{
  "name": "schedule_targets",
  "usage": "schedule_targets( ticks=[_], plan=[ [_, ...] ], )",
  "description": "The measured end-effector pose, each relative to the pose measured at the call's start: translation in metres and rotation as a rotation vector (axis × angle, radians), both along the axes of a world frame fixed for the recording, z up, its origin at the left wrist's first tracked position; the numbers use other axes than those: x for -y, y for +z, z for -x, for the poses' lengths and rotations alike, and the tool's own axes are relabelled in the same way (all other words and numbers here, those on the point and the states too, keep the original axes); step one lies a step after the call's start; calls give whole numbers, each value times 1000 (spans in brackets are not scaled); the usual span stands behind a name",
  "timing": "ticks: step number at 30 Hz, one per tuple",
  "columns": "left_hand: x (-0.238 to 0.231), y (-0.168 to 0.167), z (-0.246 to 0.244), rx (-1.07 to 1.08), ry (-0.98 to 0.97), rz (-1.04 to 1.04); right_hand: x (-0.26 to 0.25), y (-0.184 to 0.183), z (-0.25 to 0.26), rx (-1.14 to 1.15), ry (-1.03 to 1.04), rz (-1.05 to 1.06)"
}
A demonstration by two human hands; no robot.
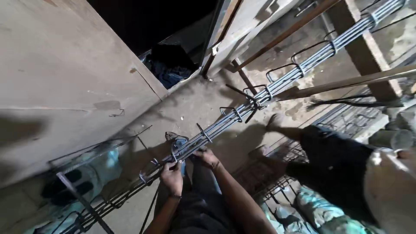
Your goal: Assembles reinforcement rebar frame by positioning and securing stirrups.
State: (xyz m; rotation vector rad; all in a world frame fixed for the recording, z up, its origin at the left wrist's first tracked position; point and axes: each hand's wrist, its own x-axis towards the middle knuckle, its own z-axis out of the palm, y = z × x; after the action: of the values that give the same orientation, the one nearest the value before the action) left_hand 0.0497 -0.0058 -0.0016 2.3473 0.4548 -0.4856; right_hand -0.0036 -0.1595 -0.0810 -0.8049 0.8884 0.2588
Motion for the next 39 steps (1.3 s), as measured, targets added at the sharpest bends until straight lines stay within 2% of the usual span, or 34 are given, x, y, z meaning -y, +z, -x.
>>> schedule_targets(
  ticks=[5, 11, 14, 15, 16, 18, 20, 22, 25, 30, 36, 39],
  plan=[
    [-3, -6, 9, 99, -42, -29, -19, -22, -16, -18, -73, -10],
    [-6, -13, 19, 229, -60, 20, -72, -22, -26, -317, 291, 91],
    [-12, -19, 23, 266, -61, 72, -67, 4, -17, -540, 520, 409],
    [-16, -21, 25, 279, -72, 106, -67, 11, -8, -576, 536, 570],
    [-19, -24, 26, 287, -83, 139, -70, 12, 4, -553, 504, 770],
    [-26, -27, 28, 281, -103, 201, -75, 8, 31, -291, 435, 1138],
    [-31, -28, 30, 277, -139, 233, -72, 1, 47, 39, 518, 1299],
    [-36, -28, 30, 265, -172, 232, -68, -4, 44, 217, 706, 1318],
    [-39, -30, 34, 281, -212, 184, -67, -14, 33, 321, 891, 1331],
    [-39, -43, 39, 429, -182, 183, -67, -26, 27, 381, 739, 1396],
    [-37, -63, 44, 596, -176, 241, -65, -6, 13, 443, 929, 1590],
    [-44, -72, 50, 661, -239, 275, -67, 13, 37, 347, 1114, 1505]
  ],
)
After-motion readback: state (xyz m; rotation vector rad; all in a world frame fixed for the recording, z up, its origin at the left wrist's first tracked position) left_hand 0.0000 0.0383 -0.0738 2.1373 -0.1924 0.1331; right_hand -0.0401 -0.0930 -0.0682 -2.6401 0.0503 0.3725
